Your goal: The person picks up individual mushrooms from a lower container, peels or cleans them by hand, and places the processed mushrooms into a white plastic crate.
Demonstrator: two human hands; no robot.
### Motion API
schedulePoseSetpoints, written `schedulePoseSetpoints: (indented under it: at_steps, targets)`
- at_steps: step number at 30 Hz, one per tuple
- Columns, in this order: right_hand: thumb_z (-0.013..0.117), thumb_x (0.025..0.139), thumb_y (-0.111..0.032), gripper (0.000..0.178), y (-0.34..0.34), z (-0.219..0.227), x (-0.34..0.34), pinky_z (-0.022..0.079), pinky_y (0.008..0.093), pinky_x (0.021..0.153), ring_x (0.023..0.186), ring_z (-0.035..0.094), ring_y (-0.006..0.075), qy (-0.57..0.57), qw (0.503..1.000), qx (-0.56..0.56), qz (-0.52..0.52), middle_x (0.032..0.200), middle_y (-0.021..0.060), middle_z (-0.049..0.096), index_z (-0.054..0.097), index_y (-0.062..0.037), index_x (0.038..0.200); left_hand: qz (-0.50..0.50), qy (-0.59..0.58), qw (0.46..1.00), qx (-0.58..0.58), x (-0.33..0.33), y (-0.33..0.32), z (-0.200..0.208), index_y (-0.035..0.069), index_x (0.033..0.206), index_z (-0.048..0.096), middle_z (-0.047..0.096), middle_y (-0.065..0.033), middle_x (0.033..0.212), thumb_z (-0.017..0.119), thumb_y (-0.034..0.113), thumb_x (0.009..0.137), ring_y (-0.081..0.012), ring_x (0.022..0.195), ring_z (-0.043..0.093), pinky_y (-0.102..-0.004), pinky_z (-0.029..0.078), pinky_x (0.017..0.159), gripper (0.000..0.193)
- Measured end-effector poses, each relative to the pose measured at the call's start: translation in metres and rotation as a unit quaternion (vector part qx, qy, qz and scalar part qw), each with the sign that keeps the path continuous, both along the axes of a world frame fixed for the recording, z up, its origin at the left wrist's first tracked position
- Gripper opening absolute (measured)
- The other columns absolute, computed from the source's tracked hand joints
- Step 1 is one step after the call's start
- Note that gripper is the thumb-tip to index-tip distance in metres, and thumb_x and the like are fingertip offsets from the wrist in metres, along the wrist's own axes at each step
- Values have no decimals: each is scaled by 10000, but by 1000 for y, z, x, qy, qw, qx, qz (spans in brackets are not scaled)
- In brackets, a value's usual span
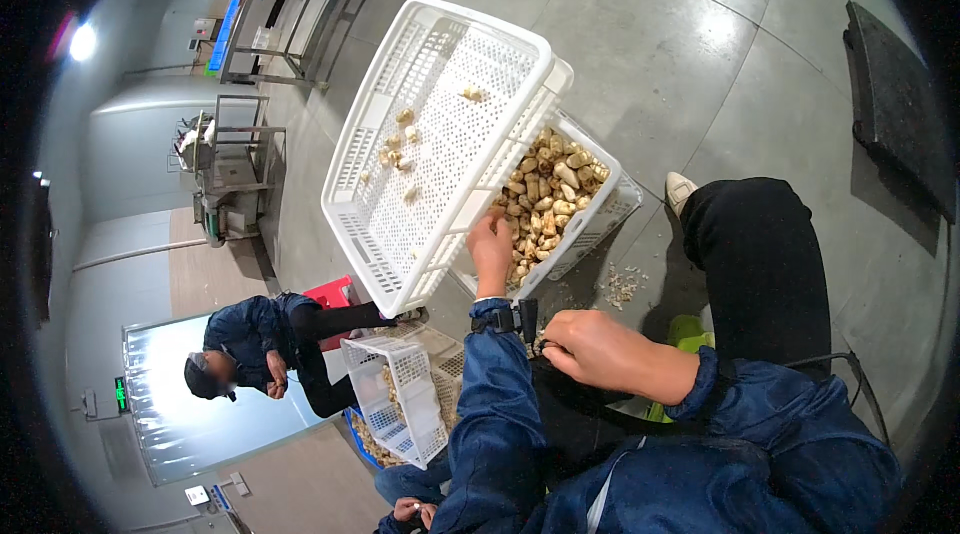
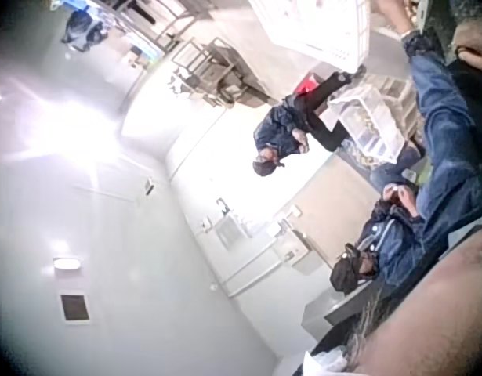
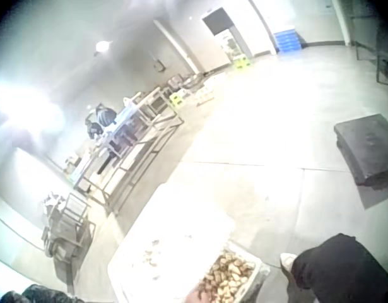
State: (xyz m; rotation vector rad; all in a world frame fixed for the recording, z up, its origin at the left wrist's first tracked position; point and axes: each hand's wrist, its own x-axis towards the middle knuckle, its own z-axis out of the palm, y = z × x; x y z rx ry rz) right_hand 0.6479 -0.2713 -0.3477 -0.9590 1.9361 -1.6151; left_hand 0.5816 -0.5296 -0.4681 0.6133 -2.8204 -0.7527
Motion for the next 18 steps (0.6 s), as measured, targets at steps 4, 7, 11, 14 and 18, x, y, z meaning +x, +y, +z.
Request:
schedulePoseSetpoints:
  at_steps: [4, 7, 11, 14, 18]
  targets:
    - [626, 822, -120, 154, -5, -3, 4, 482, 448, 690, 773, 585, 400, 12, 1000, 6, 18, 802, 197, 586, 596, 29, 848, -4, -83, 987, -136, 28, -29, -24, 15, 1006, 694, 675, -215, 979, 570, 167, 823, -374, 954, 624, -455, 487, 862, 268]
    - [625, 823, -124, 159, -6, -7, 6, 482, 450, 690, 775, 585, 403, 20, 999, 12, 29, 803, 198, 583, 595, 29, 852, 31, -199, 973, -111, 38, -35, -31, 34, 1014, 691, 670, -202, 1006, 629, 251, 816, -365, 996, 614, -450, 494, 879, 300]
    - [626, 820, -140, 171, -5, -9, 8, 486, 457, 706, 782, 595, 393, 25, 999, 25, 35, 798, 190, 584, 590, 26, 803, 30, -289, 947, -140, 40, -31, -27, 53, 1063, 665, 653, -193, 1070, 671, 315, 805, -347, 1028, 611, -435, 506, 891, 368]
    - [627, 817, -144, 177, -5, -8, 9, 489, 459, 717, 785, 600, 385, 39, 998, 41, 42, 797, 186, 585, 588, 24, 777, 26, -278, 948, -155, 46, -27, -31, 58, 1097, 642, 640, -195, 1078, 700, 303, 785, -338, 1036, 611, -430, 512, 891, 402]
    - [627, 818, -146, 175, -10, -5, 13, 492, 454, 725, 793, 602, 383, 51, 996, 34, 62, 805, 183, 588, 589, 20, 776, 29, -263, 949, -171, 59, -48, -52, 42, 1095, 629, 636, -198, 1042, 715, 225, 758, -339, 1023, 614, -433, 518, 881, 393]
